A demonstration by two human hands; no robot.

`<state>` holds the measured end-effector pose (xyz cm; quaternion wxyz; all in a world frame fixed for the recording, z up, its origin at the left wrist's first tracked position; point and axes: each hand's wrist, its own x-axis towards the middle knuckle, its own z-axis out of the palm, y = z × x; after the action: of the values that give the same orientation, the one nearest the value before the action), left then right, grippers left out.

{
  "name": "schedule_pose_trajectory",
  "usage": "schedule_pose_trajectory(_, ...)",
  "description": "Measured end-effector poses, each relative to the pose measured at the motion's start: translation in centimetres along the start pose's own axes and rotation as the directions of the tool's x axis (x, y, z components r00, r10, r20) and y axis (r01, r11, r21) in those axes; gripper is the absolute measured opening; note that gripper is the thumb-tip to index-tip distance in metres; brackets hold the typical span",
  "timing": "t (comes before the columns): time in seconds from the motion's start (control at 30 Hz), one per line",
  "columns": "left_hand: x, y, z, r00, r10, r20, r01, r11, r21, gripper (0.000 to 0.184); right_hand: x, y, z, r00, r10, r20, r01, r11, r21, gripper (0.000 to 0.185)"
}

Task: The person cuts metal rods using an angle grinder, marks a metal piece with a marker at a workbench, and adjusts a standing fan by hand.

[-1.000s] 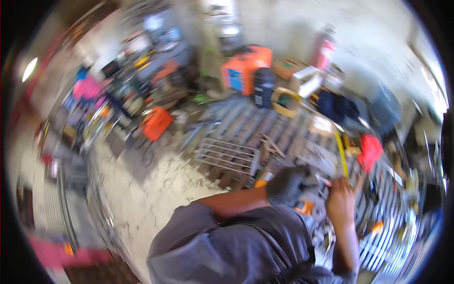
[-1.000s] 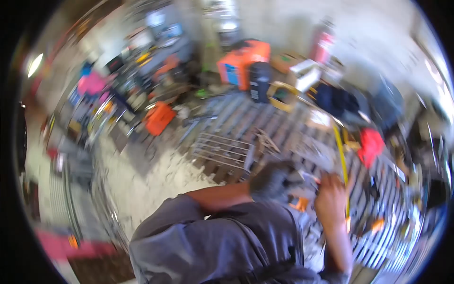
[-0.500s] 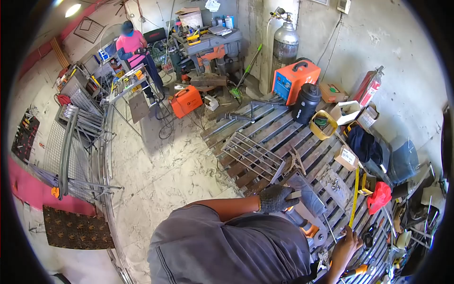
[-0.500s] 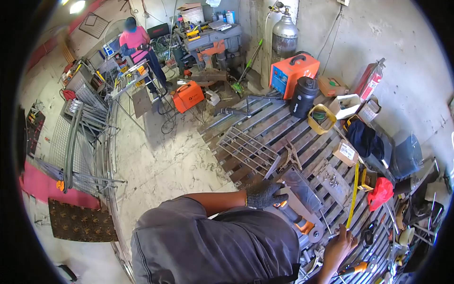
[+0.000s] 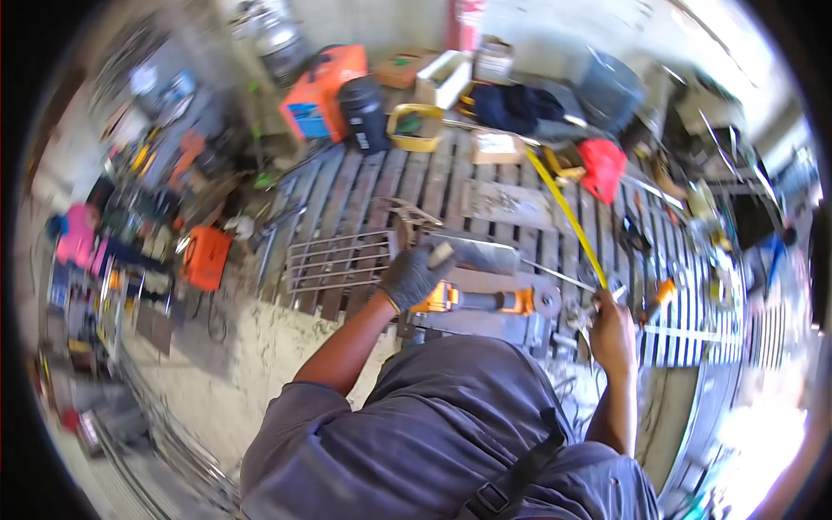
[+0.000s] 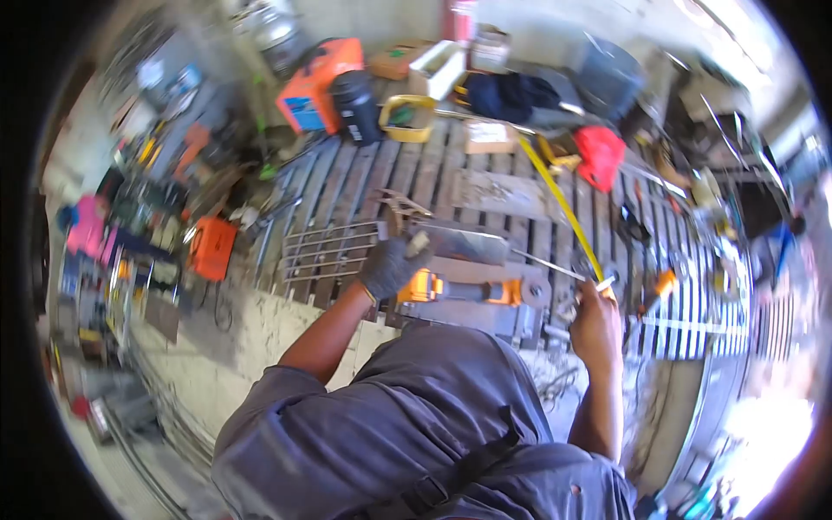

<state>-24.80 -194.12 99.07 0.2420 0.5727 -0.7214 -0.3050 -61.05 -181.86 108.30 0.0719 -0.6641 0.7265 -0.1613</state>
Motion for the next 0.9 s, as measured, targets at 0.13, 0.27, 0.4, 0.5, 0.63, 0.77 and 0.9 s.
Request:
schedule_pose_trajectory(0.13,6.0,-3.0,4.2,0.987,0.142,0.074,-0.147,0.987,0.067,0.043,-2.4,1.3,0.3,0.997,0.071,0.032,-0.072,0.997,0.035,0.009)
schedule_pose_trajectory(0.27,10.4,-1.2,7.4,0.964,0.127,0.235,-0.182,0.956,0.23,0.047,-5.6,1.7,0.2,0.981,0.173,0.084,-0.177,0.984,0.032,0.01)
schedule_pose_trajectory(0.4,15.6,-2.9,12.8,0.87,0.242,0.431,-0.39,0.87,0.301,0.046,-8.8,2.0,-0.7,0.937,0.319,0.14,-0.325,0.945,0.025,0.017)
schedule_pose_trajectory(0.5,18.9,-6.5,16.8,0.814,0.227,0.535,-0.436,0.847,0.304,0.043,-11.3,3.0,-0.9,0.932,0.341,0.127,-0.353,0.93,0.098,0.012)
schedule_pose_trajectory(0.63,18.5,-5.7,17.0,0.851,0.138,0.507,-0.363,0.853,0.376,0.059,-15.9,5.5,-1.0,0.872,0.454,0.183,-0.479,0.868,0.128,0.02)
schedule_pose_trajectory(0.77,23.2,-11.8,18.7,0.728,0.188,0.659,-0.541,0.749,0.383,0.097,-18.9,6.6,-0.9,0.844,0.496,0.205,-0.519,0.851,0.081,0.02)
schedule_pose_trajectory(0.9,21.1,-5.9,15.3,0.705,0.171,0.688,-0.566,0.72,0.401,0.078,-20.7,6.8,-0.6,0.847,0.51,0.149,-0.53,0.834,0.156,0.025)
